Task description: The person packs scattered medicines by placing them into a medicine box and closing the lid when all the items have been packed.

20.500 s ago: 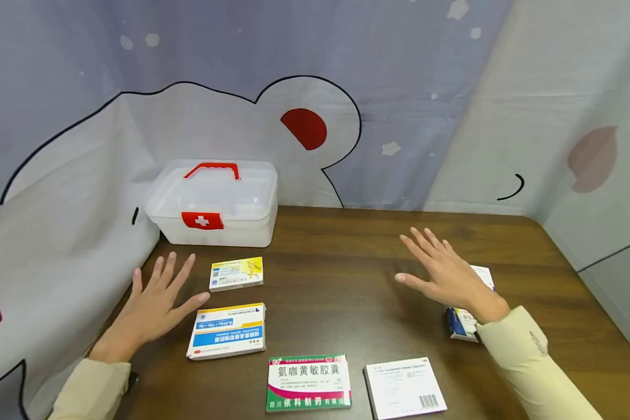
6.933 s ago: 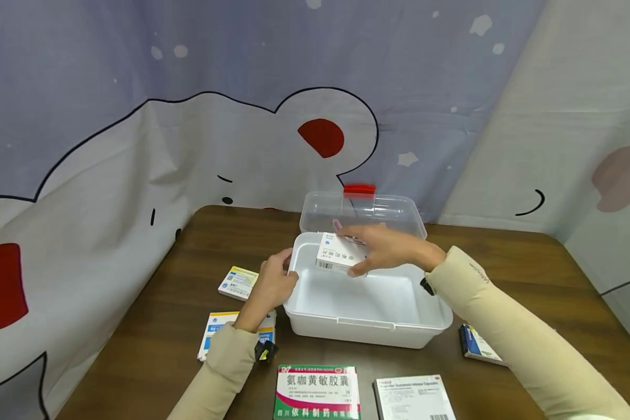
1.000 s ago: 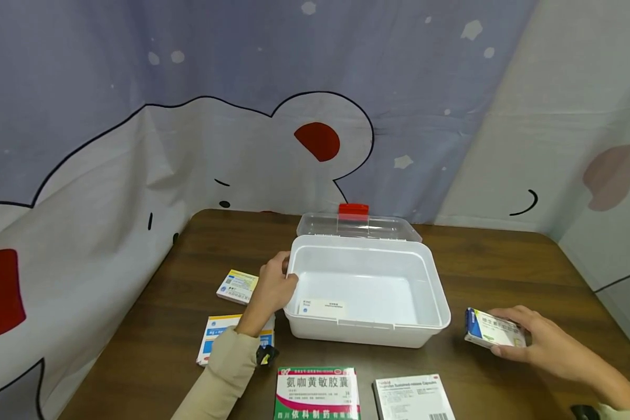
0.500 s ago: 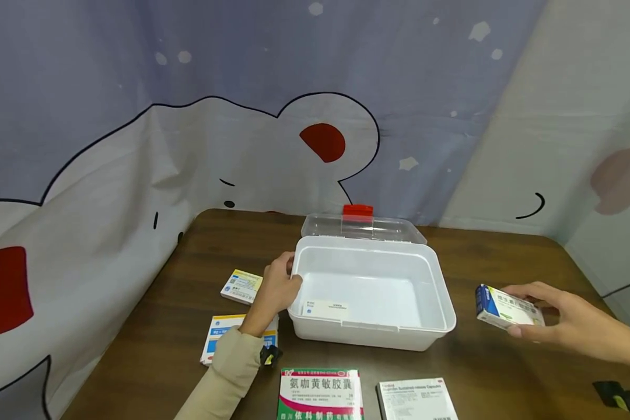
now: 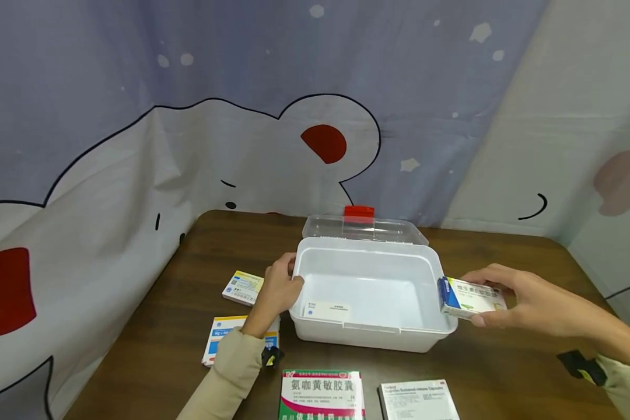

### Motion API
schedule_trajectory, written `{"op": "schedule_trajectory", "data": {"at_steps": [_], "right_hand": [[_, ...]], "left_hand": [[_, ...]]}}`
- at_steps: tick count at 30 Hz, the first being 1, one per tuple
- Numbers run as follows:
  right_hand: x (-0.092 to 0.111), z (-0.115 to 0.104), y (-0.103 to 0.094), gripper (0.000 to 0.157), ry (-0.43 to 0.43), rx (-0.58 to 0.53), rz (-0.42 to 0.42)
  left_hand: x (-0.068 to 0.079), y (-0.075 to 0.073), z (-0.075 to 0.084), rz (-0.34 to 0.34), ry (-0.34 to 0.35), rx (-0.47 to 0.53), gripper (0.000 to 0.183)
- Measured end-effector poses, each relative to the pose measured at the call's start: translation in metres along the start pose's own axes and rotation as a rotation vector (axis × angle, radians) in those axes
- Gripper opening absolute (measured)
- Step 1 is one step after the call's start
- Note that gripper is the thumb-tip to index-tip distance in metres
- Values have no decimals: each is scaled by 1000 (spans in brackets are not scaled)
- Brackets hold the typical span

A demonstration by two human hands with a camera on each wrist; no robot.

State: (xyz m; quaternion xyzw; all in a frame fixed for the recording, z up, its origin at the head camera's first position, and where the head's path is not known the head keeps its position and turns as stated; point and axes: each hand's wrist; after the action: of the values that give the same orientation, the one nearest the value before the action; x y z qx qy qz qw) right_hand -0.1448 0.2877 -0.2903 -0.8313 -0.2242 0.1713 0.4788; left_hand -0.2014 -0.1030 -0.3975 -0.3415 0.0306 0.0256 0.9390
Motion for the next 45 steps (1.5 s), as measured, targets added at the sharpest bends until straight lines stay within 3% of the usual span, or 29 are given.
{"op": "schedule_trajectory", "data": {"at_steps": [6,17,25,32,45], "right_hand": [[-28,-21,5,53,-46,52,0],[-71,-50,23,68,68,-31,-124],[-103,-64,49,59,-11,-36,-208],[-130,-72,75,54,-8,-27,-252],[-157,-80,109,53,-25,-25,-306]], "left_hand": [[0,-1,0,0,-6,5,46],[-1,1,0,-5,19,11,47],[-1,0,-1,-5,14,2,46],[1,0,-1,-3,21,-1,46],[-1,3,-2,2,8,8,46]]}}
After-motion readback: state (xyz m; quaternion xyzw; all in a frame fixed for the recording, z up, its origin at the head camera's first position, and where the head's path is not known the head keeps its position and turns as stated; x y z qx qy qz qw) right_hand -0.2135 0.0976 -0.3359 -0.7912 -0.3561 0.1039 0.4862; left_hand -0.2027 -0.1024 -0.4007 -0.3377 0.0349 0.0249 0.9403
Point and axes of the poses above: each hand's wrist, its own x-axis away from the middle knuckle, its own y-axis out of the palm, z = x × y, and after that the axes turned 6 degrees about -x, right-handed
